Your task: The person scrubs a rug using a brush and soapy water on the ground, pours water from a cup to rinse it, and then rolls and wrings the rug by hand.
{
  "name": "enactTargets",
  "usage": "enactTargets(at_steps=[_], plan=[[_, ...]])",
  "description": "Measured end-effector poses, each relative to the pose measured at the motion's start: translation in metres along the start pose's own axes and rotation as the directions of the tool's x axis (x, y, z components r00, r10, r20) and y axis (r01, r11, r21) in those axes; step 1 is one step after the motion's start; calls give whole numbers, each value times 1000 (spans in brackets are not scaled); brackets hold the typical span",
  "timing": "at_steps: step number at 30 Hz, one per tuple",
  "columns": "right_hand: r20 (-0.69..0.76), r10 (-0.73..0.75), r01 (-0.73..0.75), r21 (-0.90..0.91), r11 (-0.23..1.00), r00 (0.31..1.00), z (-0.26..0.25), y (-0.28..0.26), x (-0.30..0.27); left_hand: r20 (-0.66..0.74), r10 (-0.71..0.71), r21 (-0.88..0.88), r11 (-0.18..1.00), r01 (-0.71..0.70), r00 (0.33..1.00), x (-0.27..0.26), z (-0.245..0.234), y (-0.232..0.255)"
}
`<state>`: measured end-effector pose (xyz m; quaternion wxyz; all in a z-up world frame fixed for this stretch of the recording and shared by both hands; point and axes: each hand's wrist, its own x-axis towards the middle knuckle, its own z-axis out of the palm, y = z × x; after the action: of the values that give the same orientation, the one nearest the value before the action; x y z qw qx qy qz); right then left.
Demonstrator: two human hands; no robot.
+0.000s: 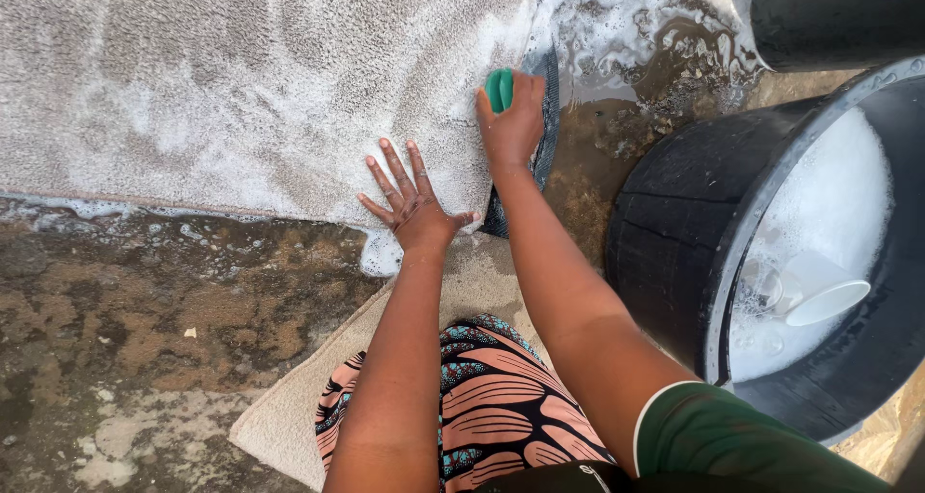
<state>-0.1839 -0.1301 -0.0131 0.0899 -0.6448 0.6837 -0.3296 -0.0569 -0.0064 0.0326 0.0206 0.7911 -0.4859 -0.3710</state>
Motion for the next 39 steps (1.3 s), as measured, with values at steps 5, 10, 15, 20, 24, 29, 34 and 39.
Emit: enactTargets(at_steps=[5, 10, 15, 20, 24, 29, 34, 39], plan=[[69, 41, -41, 0, 999, 997, -26, -20, -67, 80, -36, -13, 999, 37, 996, -3, -6, 2], [19, -5, 8, -124, 992, 1000, 46, 37, 88, 7, -8, 21, 1000, 7, 1000, 4, 6, -2], [-17, -204, 199, -160, 967, 979, 54, 38, 140, 43, -18, 29, 999, 17, 999, 3, 5, -1], [182, -75, 68, 43, 997, 980, -12, -31, -13, 59, -33, -11, 999, 33, 998, 5, 9, -2], [226, -59, 40, 89, 995, 972, -56, -58, -77, 11, -2, -10, 1000, 2, 1000, 5, 25, -12], [148, -24, -13, 245, 969, 989, -59, -18, -67, 19, 62, -4, 998, -62, 998, 5, 8, -11], [161, 490, -509, 424, 749, 857, -71, 41, -67, 240, 21, 73, 997, -39, 971, 0, -17, -3], [154, 276, -295, 119, 948, 949, -107, 63, -117, 230, 61, 106, 990, -88, 971, -3, -11, -11]])
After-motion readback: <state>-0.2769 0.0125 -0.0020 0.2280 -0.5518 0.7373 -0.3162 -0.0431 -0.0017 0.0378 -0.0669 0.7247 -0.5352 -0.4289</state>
